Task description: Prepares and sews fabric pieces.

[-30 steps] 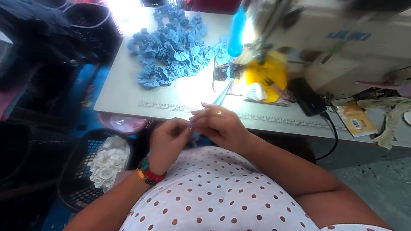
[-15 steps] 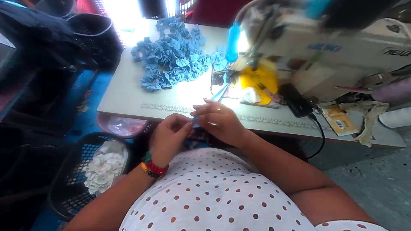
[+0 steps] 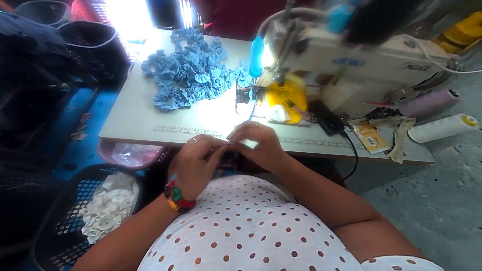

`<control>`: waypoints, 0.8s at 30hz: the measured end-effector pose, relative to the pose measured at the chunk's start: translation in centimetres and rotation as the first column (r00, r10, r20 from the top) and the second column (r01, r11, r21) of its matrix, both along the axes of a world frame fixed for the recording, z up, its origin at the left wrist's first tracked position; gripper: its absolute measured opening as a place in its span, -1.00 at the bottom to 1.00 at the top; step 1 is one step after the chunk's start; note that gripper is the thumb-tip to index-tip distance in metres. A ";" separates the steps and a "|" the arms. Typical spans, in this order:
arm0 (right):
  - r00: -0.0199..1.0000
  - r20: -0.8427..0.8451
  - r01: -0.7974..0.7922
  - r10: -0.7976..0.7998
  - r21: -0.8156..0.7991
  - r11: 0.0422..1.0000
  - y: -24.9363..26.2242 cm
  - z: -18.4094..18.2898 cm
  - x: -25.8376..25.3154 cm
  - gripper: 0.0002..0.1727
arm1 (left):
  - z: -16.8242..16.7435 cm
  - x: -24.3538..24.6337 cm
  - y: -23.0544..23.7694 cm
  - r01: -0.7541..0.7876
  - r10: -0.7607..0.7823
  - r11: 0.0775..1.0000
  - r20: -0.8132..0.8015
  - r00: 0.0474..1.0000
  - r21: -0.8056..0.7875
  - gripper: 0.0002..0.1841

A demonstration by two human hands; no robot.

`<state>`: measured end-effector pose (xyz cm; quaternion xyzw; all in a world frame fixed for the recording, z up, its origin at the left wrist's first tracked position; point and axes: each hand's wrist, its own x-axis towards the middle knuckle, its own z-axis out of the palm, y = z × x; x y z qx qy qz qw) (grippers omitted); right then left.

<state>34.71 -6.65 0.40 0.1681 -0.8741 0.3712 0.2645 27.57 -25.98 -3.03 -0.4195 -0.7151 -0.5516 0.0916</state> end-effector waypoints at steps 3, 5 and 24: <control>0.998 -0.051 0.036 -0.030 0.109 0.993 0.3 0.8 1.2 -0.92 | 0.4 -0.5 0.0 0.035 -0.044 0.999 -0.312 0.949 -0.037 -0.84; 0.991 -0.129 0.065 -0.036 0.230 0.971 0.5 0.7 2.5 -0.86 | 0.6 -0.6 0.1 0.058 -0.090 0.995 -0.445 0.891 -0.086 -0.85; 0.995 0.095 -0.020 -0.023 0.420 0.908 4.6 -5.9 7.8 -0.77 | -3.7 -14.4 19.9 0.228 -0.227 0.735 0.086 0.970 -0.638 -0.46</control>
